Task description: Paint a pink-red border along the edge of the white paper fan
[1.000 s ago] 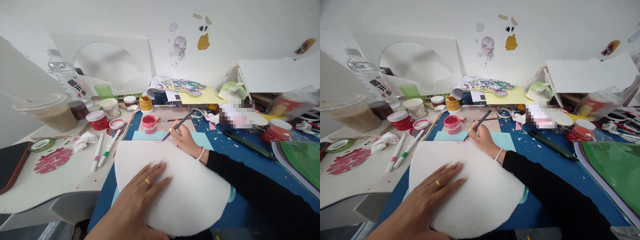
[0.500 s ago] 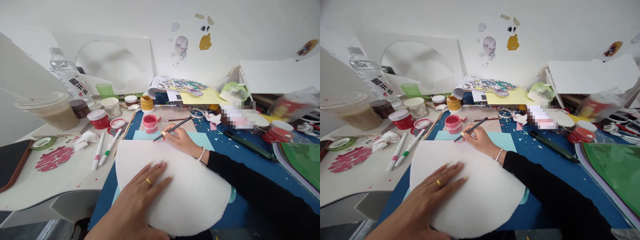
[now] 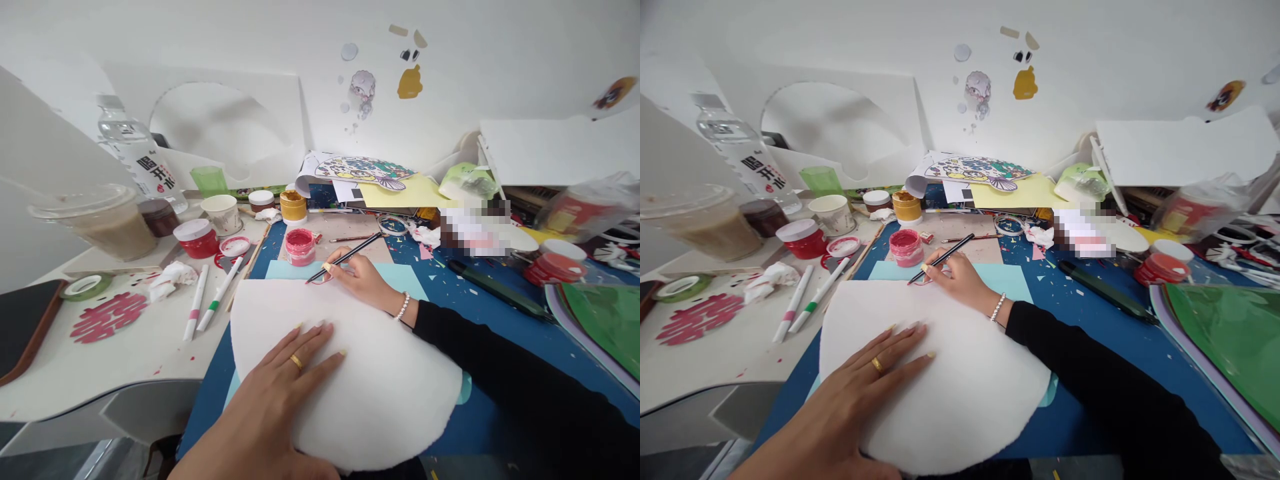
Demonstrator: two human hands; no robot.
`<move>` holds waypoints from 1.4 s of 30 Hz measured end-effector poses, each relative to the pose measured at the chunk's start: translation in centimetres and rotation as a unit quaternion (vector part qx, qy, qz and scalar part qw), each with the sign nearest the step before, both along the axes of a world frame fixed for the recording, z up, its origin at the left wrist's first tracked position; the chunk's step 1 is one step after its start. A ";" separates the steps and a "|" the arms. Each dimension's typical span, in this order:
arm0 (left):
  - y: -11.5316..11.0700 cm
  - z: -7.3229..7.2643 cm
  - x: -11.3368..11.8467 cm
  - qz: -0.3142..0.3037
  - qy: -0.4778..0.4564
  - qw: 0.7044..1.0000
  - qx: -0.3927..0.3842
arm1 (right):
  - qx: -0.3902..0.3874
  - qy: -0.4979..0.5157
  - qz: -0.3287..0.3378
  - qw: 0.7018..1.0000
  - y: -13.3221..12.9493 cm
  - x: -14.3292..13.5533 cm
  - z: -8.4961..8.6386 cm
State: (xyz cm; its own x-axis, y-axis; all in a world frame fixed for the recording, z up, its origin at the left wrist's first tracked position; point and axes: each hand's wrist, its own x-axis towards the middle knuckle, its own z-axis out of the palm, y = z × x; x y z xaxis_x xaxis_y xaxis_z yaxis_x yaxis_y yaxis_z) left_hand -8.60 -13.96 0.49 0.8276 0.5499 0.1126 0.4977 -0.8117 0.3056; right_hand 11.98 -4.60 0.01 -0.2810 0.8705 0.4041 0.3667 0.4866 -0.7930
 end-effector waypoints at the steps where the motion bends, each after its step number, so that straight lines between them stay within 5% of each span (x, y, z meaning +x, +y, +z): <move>1: 0.0 0.0 0.0 0.000 0.001 1.000 0.000 | 0.001 -0.001 -0.002 1.000 0.0 0.0 0.0; 33: 0.1 -0.1 0.1 -0.011 -0.011 1.000 0.018 | 0.023 0.006 -0.025 0.999 0.0 0.2 0.0; 42: -0.9 0.9 0.1 -0.041 0.003 0.989 0.144 | 0.043 0.134 -0.140 0.980 0.1 1.5 -0.2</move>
